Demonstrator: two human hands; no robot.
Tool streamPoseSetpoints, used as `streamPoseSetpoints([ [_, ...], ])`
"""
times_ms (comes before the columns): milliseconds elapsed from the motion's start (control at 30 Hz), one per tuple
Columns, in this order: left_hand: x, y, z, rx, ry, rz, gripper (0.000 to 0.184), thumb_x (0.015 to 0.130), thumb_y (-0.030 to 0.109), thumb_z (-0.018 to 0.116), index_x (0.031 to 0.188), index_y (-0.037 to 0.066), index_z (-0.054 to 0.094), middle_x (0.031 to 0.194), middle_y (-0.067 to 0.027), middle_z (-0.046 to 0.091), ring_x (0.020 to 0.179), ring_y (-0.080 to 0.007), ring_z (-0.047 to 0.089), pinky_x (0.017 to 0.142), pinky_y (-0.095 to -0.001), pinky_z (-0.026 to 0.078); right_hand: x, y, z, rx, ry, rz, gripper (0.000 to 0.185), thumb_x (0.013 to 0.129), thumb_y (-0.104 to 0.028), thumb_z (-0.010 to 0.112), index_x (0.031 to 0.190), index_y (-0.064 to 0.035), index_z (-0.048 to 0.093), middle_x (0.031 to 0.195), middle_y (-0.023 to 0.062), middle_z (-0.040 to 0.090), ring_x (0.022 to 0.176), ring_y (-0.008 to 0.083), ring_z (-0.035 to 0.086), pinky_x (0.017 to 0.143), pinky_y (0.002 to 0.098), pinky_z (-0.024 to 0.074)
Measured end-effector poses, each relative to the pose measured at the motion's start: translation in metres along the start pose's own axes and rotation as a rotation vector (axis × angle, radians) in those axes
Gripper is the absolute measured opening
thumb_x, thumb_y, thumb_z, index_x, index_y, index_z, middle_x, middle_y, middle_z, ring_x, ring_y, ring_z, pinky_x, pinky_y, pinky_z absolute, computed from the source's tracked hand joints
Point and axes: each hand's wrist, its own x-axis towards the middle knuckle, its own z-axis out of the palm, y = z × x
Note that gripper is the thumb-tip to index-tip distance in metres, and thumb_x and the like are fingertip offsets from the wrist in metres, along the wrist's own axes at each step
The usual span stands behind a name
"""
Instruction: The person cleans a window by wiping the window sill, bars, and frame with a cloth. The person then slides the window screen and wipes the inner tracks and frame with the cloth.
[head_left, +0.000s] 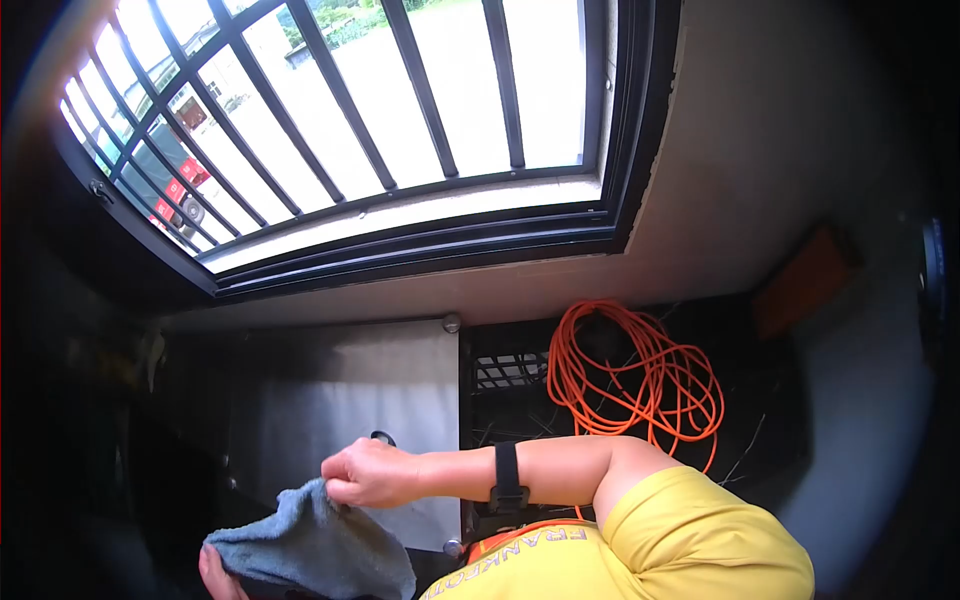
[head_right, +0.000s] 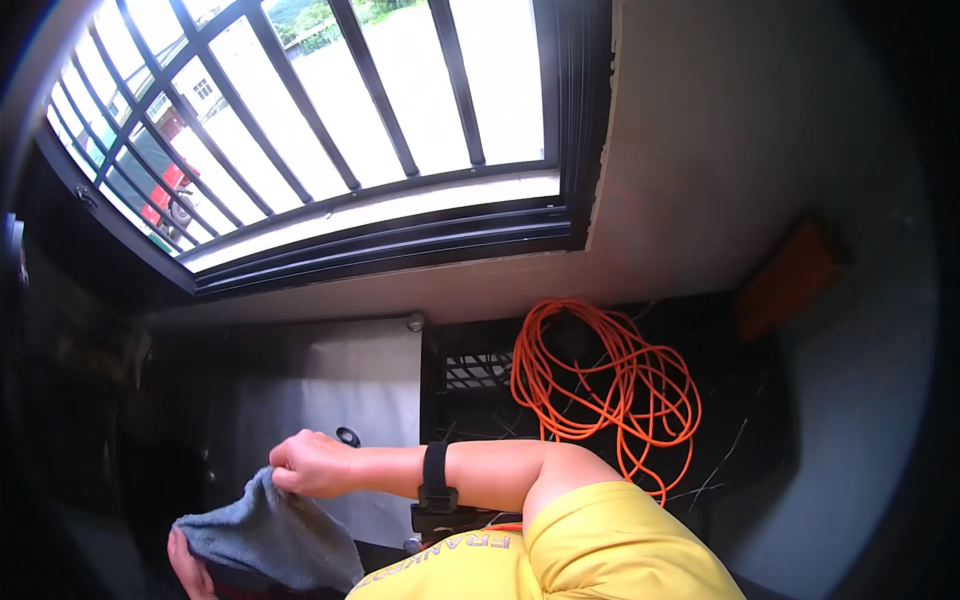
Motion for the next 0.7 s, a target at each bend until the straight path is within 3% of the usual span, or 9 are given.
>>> streamPoseSetpoints([
  [100,0.018,0.055,0.103,-0.164,-0.003,0.097,0.026,0.097,0.024,0.048,0.101,0.000,0.057,0.091,-0.0043,0.060,0.083,-0.0116,0.056,0.078,-0.0276,0.044,-0.010,-0.013,-0.069,0.160,0.297,0.093,0.024,0.087,-0.023,0.053,0.079,0.0000,0.057,0.062,0.0098,0.055,0.060,0.0154,0.054,0.058,0.0343,0.0442],
  [167,0.047,0.075,0.146,-0.236,-0.270,0.168,0.025,0.099,0.024,0.046,0.104,0.002,0.056,0.095,-0.0038,0.062,0.086,-0.0120,0.058,0.081,-0.0279,0.045,-0.029,-0.017,-0.114,0.143,0.454,0.062,0.027,0.092,-0.024,0.052,0.079,-0.0004,0.056,0.064,0.0012,0.053,0.063,0.0064,0.049,0.055,0.0275,0.0424],
  [333,0.089,0.122,0.293,-0.323,-0.539,0.172,0.023,0.097,0.020,0.048,0.109,0.001,0.054,0.098,-0.0046,0.062,0.090,-0.0122,0.059,0.084,-0.0267,0.045,-0.093,-0.045,-0.207,0.195,0.688,0.043,0.022,0.096,-0.024,0.050,0.089,-0.0039,0.057,0.072,-0.0064,0.050,0.065,0.0000,0.043,0.058,0.0167,0.0378],
  [433,0.115,0.125,0.379,-0.305,-0.681,0.198,0.026,0.090,0.011,0.057,0.113,0.000,0.050,0.099,-0.0066,0.061,0.090,-0.0132,0.059,0.085,-0.0265,0.046,-0.109,-0.031,-0.243,0.147,1.035,-0.072,0.014,0.092,-0.007,0.056,0.103,-0.0028,0.049,0.072,-0.0016,0.056,0.068,0.0014,0.049,0.060,0.0182,0.0414],
  [500,0.133,0.104,0.437,-0.224,-0.576,0.391,0.027,0.087,0.004,0.058,0.111,0.001,0.047,0.098,-0.0072,0.060,0.092,-0.0129,0.058,0.081,-0.0278,0.047,-0.111,-0.006,-0.264,-0.298,1.281,-0.067,0.015,0.086,0.003,0.057,0.098,-0.0056,0.055,0.075,0.0025,0.056,0.067,0.0080,0.053,0.058,0.0226,0.0438],
  [567,0.143,0.083,0.487,-0.037,-0.433,0.529,0.026,0.084,-0.001,0.058,0.107,0.005,0.047,0.098,-0.0102,0.059,0.093,-0.0198,0.059,0.077,-0.0321,0.048,-0.112,0.017,-0.280,-1.139,1.197,-0.099,0.016,0.079,0.005,0.059,0.089,-0.0073,0.062,0.083,0.0068,0.056,0.070,0.0191,0.056,0.062,0.0304,0.0466],
  [600,0.144,0.076,0.506,0.146,-0.363,0.707,0.027,0.082,-0.002,0.058,0.106,0.007,0.049,0.096,-0.0123,0.058,0.092,-0.0248,0.059,0.076,-0.0349,0.048,-0.110,0.030,-0.285,-1.390,1.104,0.024,0.011,0.074,0.000,0.061,0.081,-0.0068,0.066,0.089,0.0087,0.055,0.081,0.0265,0.055,0.070,0.0368,0.0454],
  [667,0.143,0.064,0.528,0.502,-0.250,1.046,0.030,0.076,-0.004,0.058,0.101,0.011,0.054,0.098,-0.0144,0.054,0.085,-0.0360,0.055,0.074,-0.0401,0.047,-0.109,0.055,-0.285,-1.604,0.899,0.356,0.012,0.077,-0.016,0.062,0.082,-0.0054,0.063,0.092,0.0075,0.055,0.094,0.0244,0.049,0.078,0.0355,0.0396],
  [700,0.143,0.053,0.536,0.603,-0.183,1.028,0.035,0.074,-0.005,0.056,0.104,0.013,0.058,0.101,-0.0097,0.050,0.088,-0.0298,0.054,0.074,-0.0408,0.044,-0.109,0.064,-0.286,-1.671,0.805,0.487,0.015,0.077,-0.020,0.062,0.081,-0.0052,0.062,0.093,0.0076,0.054,0.096,0.0241,0.047,0.078,0.0347,0.0382],
])
